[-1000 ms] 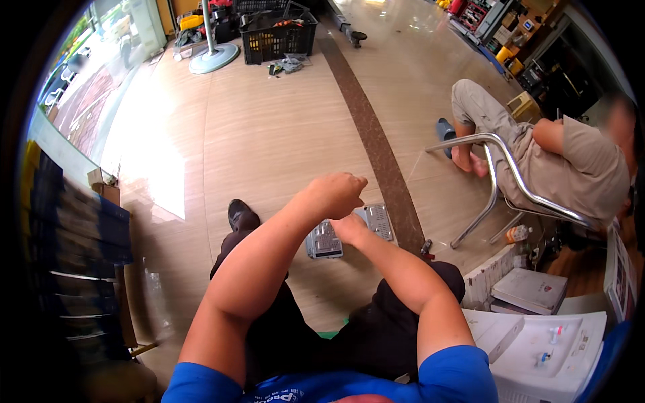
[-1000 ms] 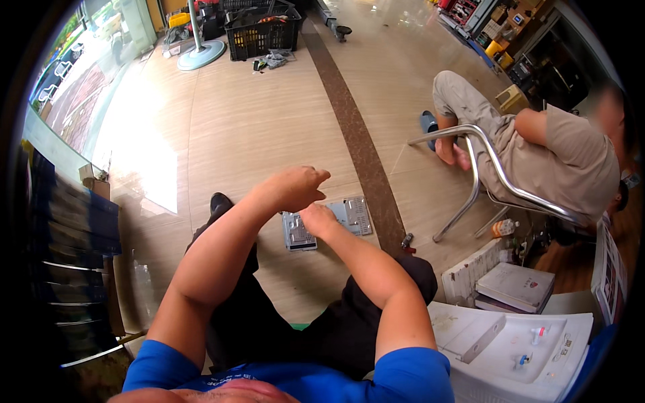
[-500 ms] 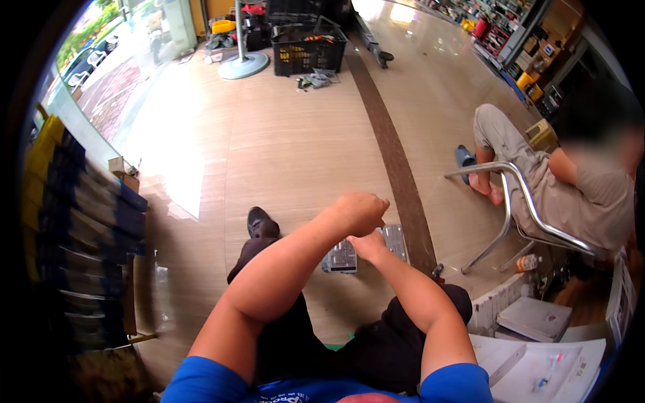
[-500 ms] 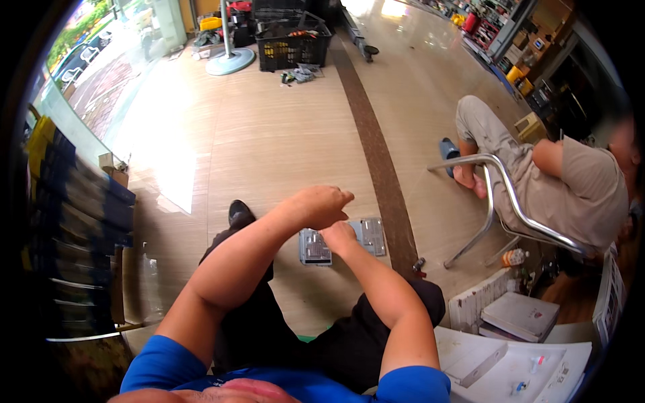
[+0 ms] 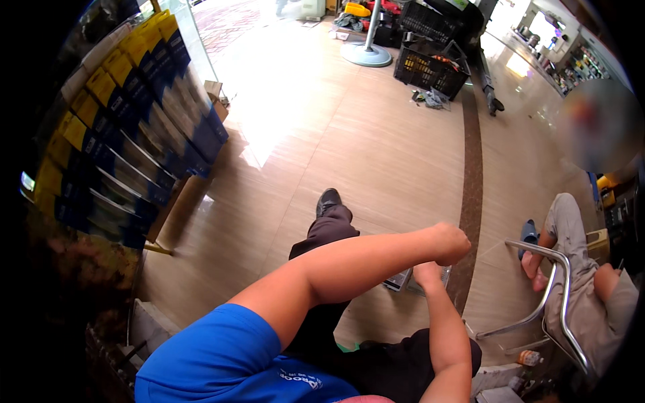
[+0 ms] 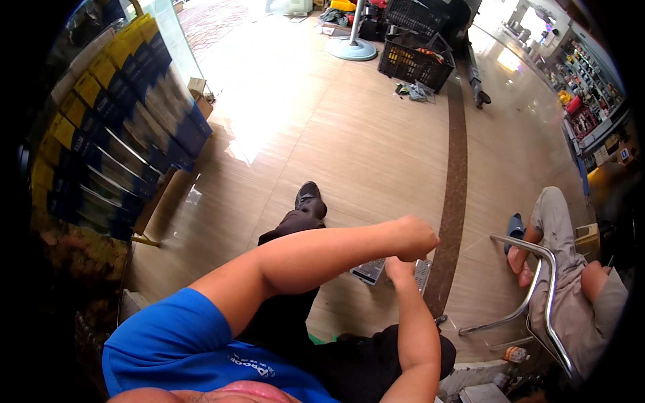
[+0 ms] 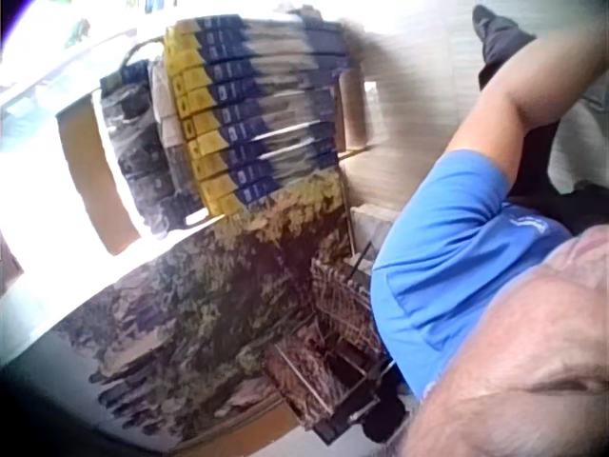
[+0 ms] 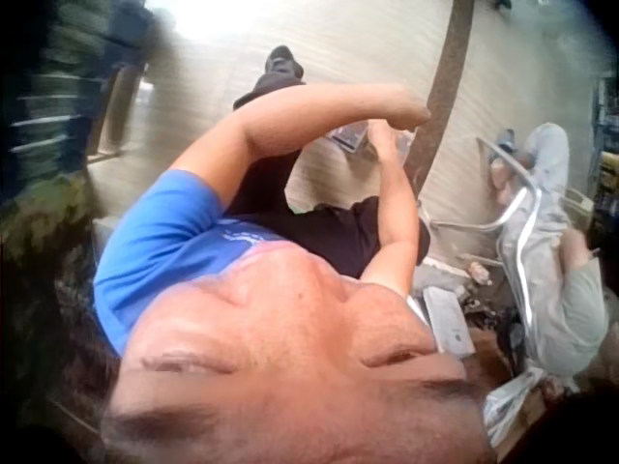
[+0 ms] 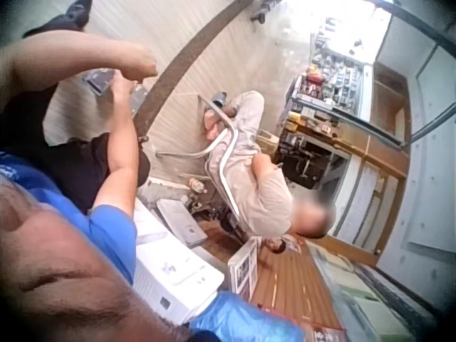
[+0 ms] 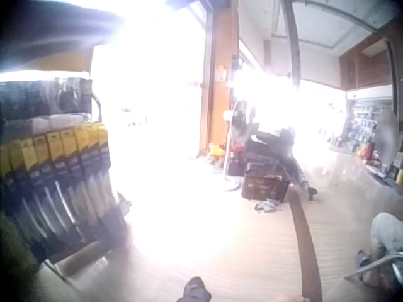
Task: The person bends and shapes metal radio brackets by hand and using a screwdriver to align the components while seated at a low stool.
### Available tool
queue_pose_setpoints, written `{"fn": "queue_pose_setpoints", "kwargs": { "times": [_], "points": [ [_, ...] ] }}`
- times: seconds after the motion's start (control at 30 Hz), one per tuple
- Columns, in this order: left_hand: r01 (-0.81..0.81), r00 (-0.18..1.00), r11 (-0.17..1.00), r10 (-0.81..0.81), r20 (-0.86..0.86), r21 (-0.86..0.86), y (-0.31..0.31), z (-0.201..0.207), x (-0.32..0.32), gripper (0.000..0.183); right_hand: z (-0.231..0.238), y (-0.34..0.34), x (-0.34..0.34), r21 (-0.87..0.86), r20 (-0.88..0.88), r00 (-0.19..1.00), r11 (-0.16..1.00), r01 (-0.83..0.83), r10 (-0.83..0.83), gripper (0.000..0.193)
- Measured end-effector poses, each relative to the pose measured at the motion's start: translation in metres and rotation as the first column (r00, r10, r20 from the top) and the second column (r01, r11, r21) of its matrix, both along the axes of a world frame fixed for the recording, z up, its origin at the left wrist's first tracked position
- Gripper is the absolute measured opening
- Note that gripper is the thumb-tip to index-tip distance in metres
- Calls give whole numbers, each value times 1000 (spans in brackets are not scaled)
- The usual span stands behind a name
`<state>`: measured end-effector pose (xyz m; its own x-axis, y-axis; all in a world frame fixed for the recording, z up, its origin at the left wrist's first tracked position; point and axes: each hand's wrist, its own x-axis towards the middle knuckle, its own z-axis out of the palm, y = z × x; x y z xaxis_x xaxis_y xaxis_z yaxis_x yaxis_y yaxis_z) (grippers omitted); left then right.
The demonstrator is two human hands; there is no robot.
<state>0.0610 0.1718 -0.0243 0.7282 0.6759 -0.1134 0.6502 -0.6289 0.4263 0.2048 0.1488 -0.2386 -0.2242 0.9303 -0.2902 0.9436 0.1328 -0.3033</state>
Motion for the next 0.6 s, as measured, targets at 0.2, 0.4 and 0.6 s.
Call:
{"fn": "queue_pose_setpoints", "kwargs": {
  "times": [0.2,0.4,0.6],
  "points": [
    [-46,998,997,49,37,-66,4,-7,0,16,5,0,-9,-72,59,998,997,-18,23,60],
    [-53,999,997,54,4,-58,4,-6,-7,23,58,-7,-30,-196,41,998,980,-38,47,58],
    [-50,999,997,48,-23,-58,0,-3,10,20,1,-2,0,-35,36,998,998,-52,53,53]
  ]
}}
